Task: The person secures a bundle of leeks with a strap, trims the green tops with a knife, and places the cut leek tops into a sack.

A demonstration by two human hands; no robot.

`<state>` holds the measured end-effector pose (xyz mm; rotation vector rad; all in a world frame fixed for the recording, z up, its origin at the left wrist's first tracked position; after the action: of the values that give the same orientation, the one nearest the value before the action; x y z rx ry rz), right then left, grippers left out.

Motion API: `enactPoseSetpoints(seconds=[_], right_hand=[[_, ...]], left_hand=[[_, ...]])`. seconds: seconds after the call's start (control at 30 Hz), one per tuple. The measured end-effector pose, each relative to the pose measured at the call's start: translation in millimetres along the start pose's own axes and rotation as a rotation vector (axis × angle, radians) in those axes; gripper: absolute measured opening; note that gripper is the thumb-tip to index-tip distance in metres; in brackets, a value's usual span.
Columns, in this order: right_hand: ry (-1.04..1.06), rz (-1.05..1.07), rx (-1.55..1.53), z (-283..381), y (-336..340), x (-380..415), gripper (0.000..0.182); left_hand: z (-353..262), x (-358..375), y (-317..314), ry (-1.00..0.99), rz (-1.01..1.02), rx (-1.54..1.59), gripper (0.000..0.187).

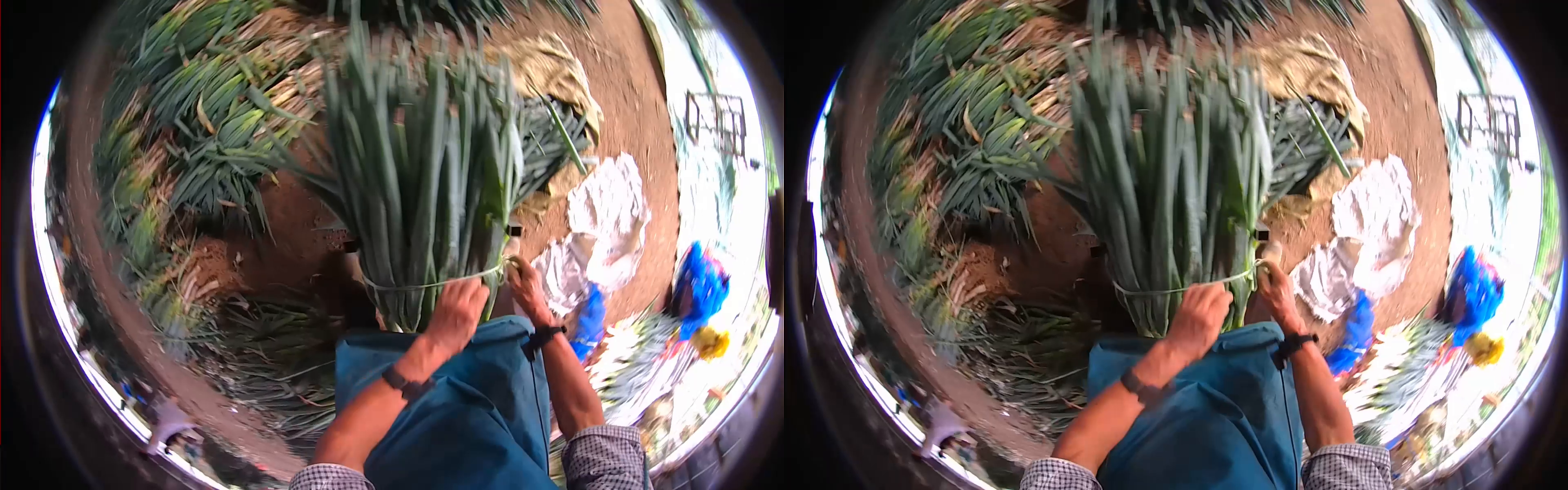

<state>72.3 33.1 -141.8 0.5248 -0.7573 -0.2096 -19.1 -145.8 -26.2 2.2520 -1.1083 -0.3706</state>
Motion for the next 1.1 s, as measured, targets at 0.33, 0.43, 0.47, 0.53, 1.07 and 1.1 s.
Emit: enactPoseSetpoints(seconds=[0.33,0.43,0.47,0.53,1.07,1.1], right_hand=[[-0.096,0.359,0.178,149.9,-57.3,47.8,0.027],[-0.194,0.395,0.025,162.9,-76.6,21.8,0.028],[-0.103,0.345,0.196,172.3,-80.7,11.3,0.029],[0.010,0.259,0.318,165.8,-94.6,-5.1,0.028],[-0.075,0.352,0.079,179.3,-121.3,24.6,0.034],[-0.023,0.280,0.104,182.2,-121.2,23.1,0.038]], left_hand=[[153.2,174.8,66.6,0.700,-0.578,0.332,0.080],[168.0,140.8,46.7,0.693,-0.540,0.173,0.111],[168.5,128.8,35.8,0.717,-0.531,0.025,0.120],[169.2,118.8,29.0,0.799,-0.505,0.040,0.126],[171.6,121.1,25.8,0.858,-0.489,0.049,0.121],[170.2,122.6,18.2,0.845,-0.472,-0.013,0.120]])
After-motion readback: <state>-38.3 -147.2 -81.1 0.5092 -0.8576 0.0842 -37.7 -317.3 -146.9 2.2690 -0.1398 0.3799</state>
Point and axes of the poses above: each hand's wrist, its own x-axis away from the middle knuckle, its own y-axis out of the back of the hand, z = x × y, the point moved 6 cm from there along -x, towards the middle knuckle, and after that the axes turned 5 degrees about -y, right-handed, at the moved point
